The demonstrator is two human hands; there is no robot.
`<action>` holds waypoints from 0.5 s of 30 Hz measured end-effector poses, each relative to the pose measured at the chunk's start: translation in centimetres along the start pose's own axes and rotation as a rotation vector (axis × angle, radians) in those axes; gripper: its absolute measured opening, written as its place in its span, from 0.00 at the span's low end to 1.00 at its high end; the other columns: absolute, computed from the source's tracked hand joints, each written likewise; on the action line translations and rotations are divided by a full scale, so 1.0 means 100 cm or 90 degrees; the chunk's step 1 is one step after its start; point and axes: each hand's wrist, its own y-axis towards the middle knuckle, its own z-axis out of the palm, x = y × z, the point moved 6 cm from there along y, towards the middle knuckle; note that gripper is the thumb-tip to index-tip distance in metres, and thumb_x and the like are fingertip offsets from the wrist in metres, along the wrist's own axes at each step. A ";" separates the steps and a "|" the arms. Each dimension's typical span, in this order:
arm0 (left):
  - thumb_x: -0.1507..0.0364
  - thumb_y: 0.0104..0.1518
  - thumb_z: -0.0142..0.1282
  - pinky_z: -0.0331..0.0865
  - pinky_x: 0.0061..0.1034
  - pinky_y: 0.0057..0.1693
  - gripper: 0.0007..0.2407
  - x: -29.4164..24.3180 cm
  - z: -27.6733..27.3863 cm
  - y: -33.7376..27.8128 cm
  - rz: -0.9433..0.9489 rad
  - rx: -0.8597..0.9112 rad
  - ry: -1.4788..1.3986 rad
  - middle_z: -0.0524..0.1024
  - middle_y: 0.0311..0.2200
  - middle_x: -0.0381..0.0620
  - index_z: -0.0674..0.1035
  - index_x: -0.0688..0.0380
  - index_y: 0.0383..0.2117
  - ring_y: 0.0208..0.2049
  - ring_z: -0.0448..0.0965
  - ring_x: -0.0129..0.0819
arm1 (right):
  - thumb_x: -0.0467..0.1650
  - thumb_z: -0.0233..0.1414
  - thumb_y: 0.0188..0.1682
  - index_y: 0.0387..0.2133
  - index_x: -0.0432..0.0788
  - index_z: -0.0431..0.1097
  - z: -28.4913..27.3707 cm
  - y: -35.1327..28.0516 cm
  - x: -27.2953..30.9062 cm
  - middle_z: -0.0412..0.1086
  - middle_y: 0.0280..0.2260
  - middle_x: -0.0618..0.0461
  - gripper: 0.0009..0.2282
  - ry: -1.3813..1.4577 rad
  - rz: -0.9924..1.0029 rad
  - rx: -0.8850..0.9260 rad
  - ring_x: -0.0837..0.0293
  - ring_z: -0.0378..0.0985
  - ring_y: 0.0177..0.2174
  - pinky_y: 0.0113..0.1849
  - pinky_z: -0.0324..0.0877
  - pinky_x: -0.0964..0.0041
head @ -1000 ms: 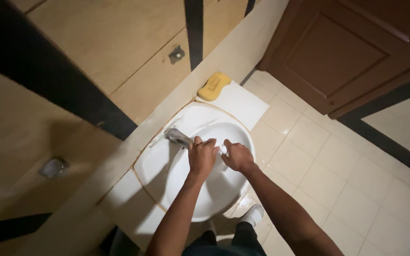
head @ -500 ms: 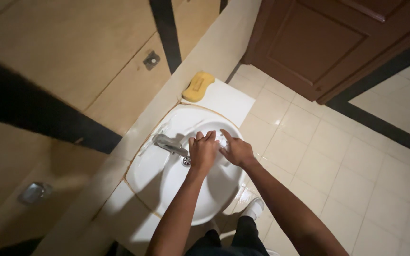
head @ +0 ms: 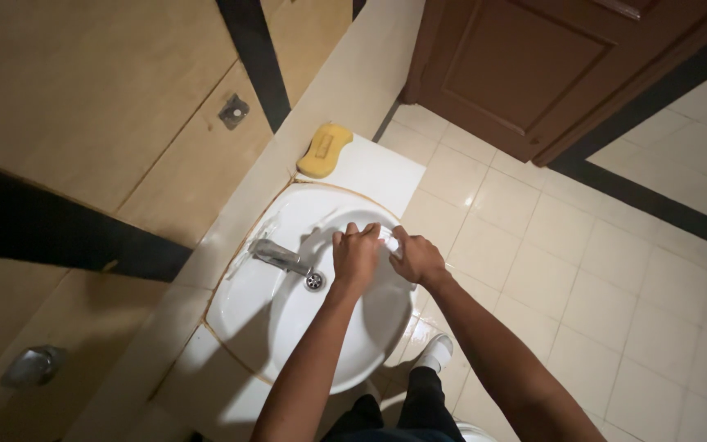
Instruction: The person cleans a white bathroom sink using a blue scrub brush and a green cloth. They scrub the basin and faucet area, then wipe the surfaces with the cloth. The person also moves the cleaning items onto the toilet tank lid during the process.
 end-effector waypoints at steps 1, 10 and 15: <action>0.70 0.58 0.60 0.62 0.39 0.49 0.07 -0.001 0.001 -0.001 0.001 0.001 0.000 0.84 0.40 0.37 0.83 0.54 0.40 0.41 0.76 0.41 | 0.36 0.56 0.44 0.57 0.49 0.59 0.002 0.000 -0.003 0.76 0.37 0.36 0.26 0.001 0.001 0.000 0.36 0.79 0.41 0.44 0.73 0.43; 0.68 0.57 0.59 0.63 0.39 0.50 0.11 0.002 -0.003 -0.001 -0.007 -0.004 0.023 0.83 0.40 0.41 0.82 0.56 0.44 0.41 0.76 0.43 | 0.37 0.57 0.43 0.60 0.51 0.58 -0.009 -0.003 0.012 0.76 0.39 0.37 0.29 0.009 0.016 0.021 0.37 0.79 0.42 0.45 0.74 0.45; 0.69 0.57 0.59 0.62 0.40 0.49 0.12 0.008 -0.007 0.001 -0.017 -0.038 0.019 0.83 0.41 0.40 0.82 0.56 0.46 0.42 0.76 0.42 | 0.38 0.57 0.44 0.65 0.53 0.53 -0.016 -0.002 0.022 0.76 0.38 0.34 0.33 0.008 -0.011 0.011 0.35 0.79 0.41 0.45 0.74 0.44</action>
